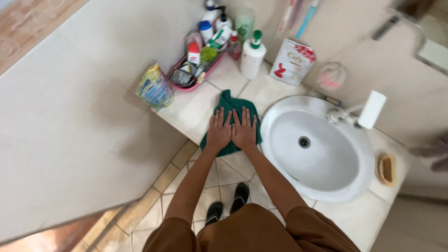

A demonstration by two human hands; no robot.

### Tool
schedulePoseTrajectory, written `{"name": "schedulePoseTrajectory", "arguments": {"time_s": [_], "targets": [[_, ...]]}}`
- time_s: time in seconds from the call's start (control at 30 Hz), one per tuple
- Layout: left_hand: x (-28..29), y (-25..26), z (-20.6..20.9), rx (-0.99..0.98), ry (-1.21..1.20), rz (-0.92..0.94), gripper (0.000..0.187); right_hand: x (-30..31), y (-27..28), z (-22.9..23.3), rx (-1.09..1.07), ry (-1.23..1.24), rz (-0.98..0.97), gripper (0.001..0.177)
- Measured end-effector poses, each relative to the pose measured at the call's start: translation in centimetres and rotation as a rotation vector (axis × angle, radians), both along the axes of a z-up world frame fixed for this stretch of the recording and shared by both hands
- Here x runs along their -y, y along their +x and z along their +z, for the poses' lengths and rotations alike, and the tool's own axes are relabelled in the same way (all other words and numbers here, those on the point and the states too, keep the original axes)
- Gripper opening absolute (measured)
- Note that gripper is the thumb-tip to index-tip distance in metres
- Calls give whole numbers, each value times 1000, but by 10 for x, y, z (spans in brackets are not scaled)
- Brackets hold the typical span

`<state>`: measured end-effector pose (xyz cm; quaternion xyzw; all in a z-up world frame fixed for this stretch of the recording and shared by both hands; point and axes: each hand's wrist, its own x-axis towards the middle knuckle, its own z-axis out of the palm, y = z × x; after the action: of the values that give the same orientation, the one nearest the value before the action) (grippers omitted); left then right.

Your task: The person wipes the bathroom countertop and sink area with a green cloth, moving around various toiletries. The person also wipes the tiled edge of the shower base. The cloth is used continuously throughout the clip.

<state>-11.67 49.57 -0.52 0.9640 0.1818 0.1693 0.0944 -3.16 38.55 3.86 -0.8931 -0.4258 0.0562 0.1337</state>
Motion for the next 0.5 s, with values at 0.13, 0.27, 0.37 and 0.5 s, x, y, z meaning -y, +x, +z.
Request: {"name": "schedulePoseTrajectory", "arguments": {"time_s": [0.13, 0.27, 0.37, 0.5], "targets": [[-14, -34, 15, 2, 1, 62, 56, -23, -20, -9, 12, -9, 92, 63], [-57, -49, 15, -69, 101, 302, 57, -87, -23, -9, 3, 60, 249, 62], [-82, -61, 3, -170, 14, 457, 57, -125, -28, -16, -3, 63, 368, 62], [-77, -60, 5, -141, 4, 563, 58, -133, -23, -14, 37, 81, 464, 60]]}}
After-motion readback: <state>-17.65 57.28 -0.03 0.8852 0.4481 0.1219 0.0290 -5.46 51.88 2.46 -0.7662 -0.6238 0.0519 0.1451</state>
